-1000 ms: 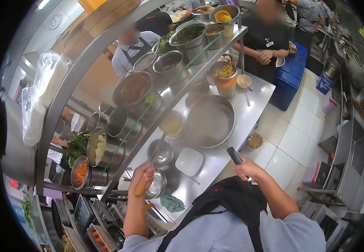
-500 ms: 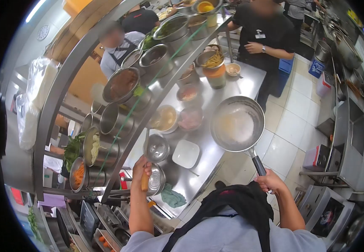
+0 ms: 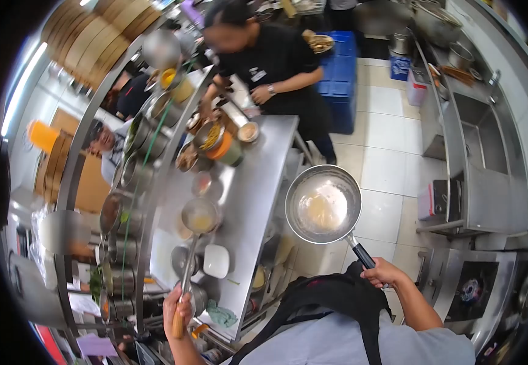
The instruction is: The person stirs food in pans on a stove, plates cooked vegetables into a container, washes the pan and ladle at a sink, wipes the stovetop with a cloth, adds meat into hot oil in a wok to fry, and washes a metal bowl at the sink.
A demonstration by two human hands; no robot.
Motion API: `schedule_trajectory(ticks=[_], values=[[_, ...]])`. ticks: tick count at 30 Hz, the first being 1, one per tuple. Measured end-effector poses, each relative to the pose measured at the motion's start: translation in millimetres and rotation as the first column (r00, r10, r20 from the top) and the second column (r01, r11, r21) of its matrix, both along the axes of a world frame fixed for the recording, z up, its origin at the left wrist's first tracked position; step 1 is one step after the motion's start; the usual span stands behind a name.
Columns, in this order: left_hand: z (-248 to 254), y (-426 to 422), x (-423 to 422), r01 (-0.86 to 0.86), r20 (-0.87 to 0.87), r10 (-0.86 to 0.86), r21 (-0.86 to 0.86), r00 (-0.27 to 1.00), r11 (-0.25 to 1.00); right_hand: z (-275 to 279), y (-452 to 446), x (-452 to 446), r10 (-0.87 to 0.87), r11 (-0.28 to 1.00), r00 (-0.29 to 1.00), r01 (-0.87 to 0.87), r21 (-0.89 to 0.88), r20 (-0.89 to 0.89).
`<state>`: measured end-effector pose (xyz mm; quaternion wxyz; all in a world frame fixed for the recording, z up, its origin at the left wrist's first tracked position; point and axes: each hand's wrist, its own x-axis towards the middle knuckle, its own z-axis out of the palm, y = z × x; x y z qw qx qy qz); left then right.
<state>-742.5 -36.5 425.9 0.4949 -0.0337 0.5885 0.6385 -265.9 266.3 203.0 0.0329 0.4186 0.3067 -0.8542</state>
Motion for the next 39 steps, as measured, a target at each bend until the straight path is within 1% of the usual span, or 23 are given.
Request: schedule_trajectory(ticks=[3,5,7,9,10,11,13,15,17,20,21,22,24,27,29,31,32,34,35,36,37,38,39], values=[[14,50,61,0.17,0.074,-0.169,-0.017,0.983,0.985,-11,16,45,-0.073,0.997,0.997,0.073,-0.026,-0.002],[-22,70,64,0.31,0.178,-0.304,-0.005,0.936,0.951,-3,20,70,-0.137,0.989,0.991,0.137,0.062,-0.002],[-14,137,112,0.428,0.294,-0.422,0.047,0.858,0.903,-7,23,96,-0.233,0.972,0.971,0.235,0.027,-0.051],[-28,198,156,0.504,0.014,-0.52,-0.265,0.854,0.822,-12,29,122,-0.328,0.944,0.939,0.33,-0.002,-0.102],[-48,235,162,0.653,0.165,-0.636,-0.074,0.754,0.754,-15,33,136,-0.394,0.918,0.915,0.396,0.009,-0.088],[-73,270,167,0.731,0.286,-0.731,0.128,0.619,0.67,-18,38,146,-0.457,0.888,0.881,0.461,-0.001,-0.119],[-90,351,207,0.851,0.236,-0.893,0.287,0.383,0.441,-14,54,160,-0.53,0.844,0.834,0.536,-0.002,-0.153],[-108,427,247,0.941,0.168,-0.955,0.198,0.244,0.275,-7,74,178,-0.665,0.741,0.736,0.672,0.013,-0.125],[-119,495,294,0.997,-0.014,-0.997,0.014,0.078,0.078,-4,102,197,-0.735,0.669,0.668,0.742,0.036,-0.115],[-146,585,352,0.993,-0.283,-0.955,-0.095,-0.091,-0.067,2,150,231,-0.842,0.523,0.533,0.845,0.115,-0.088],[-147,615,370,0.96,-0.456,-0.863,-0.258,-0.217,-0.106,4,169,242,-0.855,0.497,0.51,0.857,0.132,-0.092],[-159,650,383,0.955,-0.639,-0.722,-0.275,-0.265,-0.108,7,186,254,-0.879,0.459,0.473,0.874,0.159,-0.065],[-171,721,415,0.959,-0.776,-0.569,-0.268,-0.273,-0.094,1,216,279,-0.922,0.374,0.386,0.911,0.172,-0.042],[-172,840,483,0.975,-0.647,-0.732,-0.182,-0.213,-0.123,5,262,311,-0.965,0.263,0.261,0.948,0.178,0.033],[-190,930,540,0.991,-0.497,-0.857,-0.046,-0.135,-0.129,-6,293,329,-0.976,0.218,0.207,0.945,0.243,0.07],[-208,996,595,0.984,-0.533,-0.828,-0.054,-0.174,-0.172,-30,318,350,-0.967,0.221,0.16,0.913,0.344,0.196],[-222,1020,618,0.979,-0.593,-0.78,-0.099,-0.2,-0.177,-27,334,354,-0.97,0.206,0.143,0.915,0.348,0.199],[-272,1064,661,0.97,-0.645,-0.725,-0.149,-0.244,-0.194,-21,369,358,-0.849,0.429,0.135,0.741,0.516,0.511],[-303,1079,674,0.973,-0.9,-0.374,-0.188,-0.226,-0.135,-25,377,361,-0.851,0.416,0.122,0.75,0.513,0.511],[-319,1090,680,0.978,-0.98,0.054,-0.194,-0.191,-0.069,-34,388,365,-0.825,0.462,0.09,0.676,0.574,0.558],[-308,1088,679,0.976,-0.979,0.06,-0.199,-0.195,-0.085,-46,398,371,-0.798,0.508,0.052,0.594,0.624,0.6],[-286,1079,673,0.903,-0.907,0.028,-0.42,-0.419,-0.093,-67,401,376,-0.802,0.496,0.042,0.603,0.625,0.596],[-268,1072,669,0.781,-0.785,-0.002,-0.616,-0.62,-0.104,-94,398,381,-0.773,0.58,-0.066,0.328,0.746,0.631]])
